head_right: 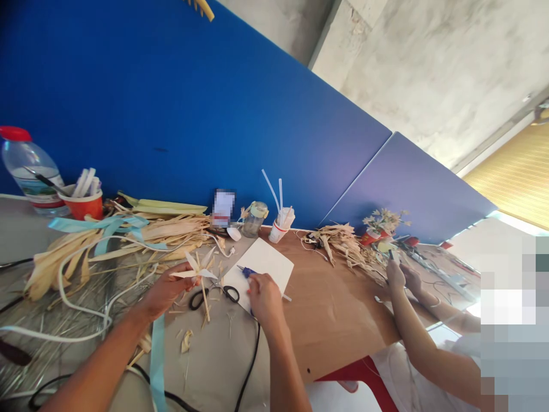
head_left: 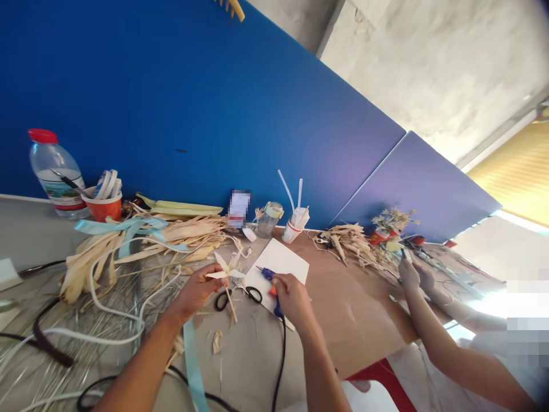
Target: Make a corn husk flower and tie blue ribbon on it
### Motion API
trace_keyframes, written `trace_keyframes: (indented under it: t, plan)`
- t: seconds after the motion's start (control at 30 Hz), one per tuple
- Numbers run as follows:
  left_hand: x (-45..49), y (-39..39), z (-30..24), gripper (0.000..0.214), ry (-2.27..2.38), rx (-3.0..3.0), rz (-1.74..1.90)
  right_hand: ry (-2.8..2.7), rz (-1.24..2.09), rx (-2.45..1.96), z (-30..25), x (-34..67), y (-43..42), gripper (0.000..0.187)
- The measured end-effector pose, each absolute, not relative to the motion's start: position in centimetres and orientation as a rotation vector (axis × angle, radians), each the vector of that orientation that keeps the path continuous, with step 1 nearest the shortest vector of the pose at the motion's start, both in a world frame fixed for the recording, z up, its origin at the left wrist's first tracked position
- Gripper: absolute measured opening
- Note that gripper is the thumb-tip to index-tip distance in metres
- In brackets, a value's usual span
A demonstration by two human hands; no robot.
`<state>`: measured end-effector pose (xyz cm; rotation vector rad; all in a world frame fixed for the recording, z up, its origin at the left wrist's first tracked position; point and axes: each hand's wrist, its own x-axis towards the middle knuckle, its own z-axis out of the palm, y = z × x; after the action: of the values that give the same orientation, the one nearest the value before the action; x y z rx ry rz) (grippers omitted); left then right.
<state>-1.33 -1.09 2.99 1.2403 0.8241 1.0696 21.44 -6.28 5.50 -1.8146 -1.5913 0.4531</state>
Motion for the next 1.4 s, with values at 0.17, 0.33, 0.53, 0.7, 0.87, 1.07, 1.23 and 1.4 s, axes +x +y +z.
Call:
trace_keyframes:
  t: [0.17, 0.33, 0.53, 0.7, 0.87, 1.07, 1.23, 1.4]
  plan:
    - [-1.3, -0.9, 2.4, 0.017, 0.826, 1.229, 1.051, -1.494, 0.773, -1.366, 5.0, 14.9, -5.2, 0.021]
    - [-1.1, -0.8, 2.4, 0.014, 0.856, 1.211, 1.029, -1.103, 0.995, -1.325, 4.0, 12.1, -4.6, 0.017]
    - [-0.6, -0.9, 2.8, 0.016, 0.85, 1.185, 1.054, -1.159, 0.924, -1.206, 3.9, 12.0, -4.9, 0.011]
    - [-0.5, -1.0, 2.7, 0.013, 0.86, 1.187, 1.056, -1.068, 0.948, -1.216, 4.0, 11.9, -4.9, 0.009]
    - [-0.5, -1.0, 2.4, 0.017, 0.879, 1.185, 1.054, -1.09, 0.936, -1.241, 4.1, 11.9, -5.1, 0.008]
    - [-0.3, -1.0, 2.4, 0.018, 0.927, 1.195, 1.098, -1.142, 0.86, -1.281, 3.8, 11.7, -5.3, 0.011]
    - [-0.1, -1.3, 2.4, 0.016, 1.011, 1.322, 1.104, -1.222, 0.756, -1.244, 3.4, 11.6, -5.5, 0.012]
    - [0.2, -1.6, 2.5, 0.009, 1.059, 1.432, 1.171, -1.187, 0.742, -1.194, 3.1, 11.3, -5.6, 0.015]
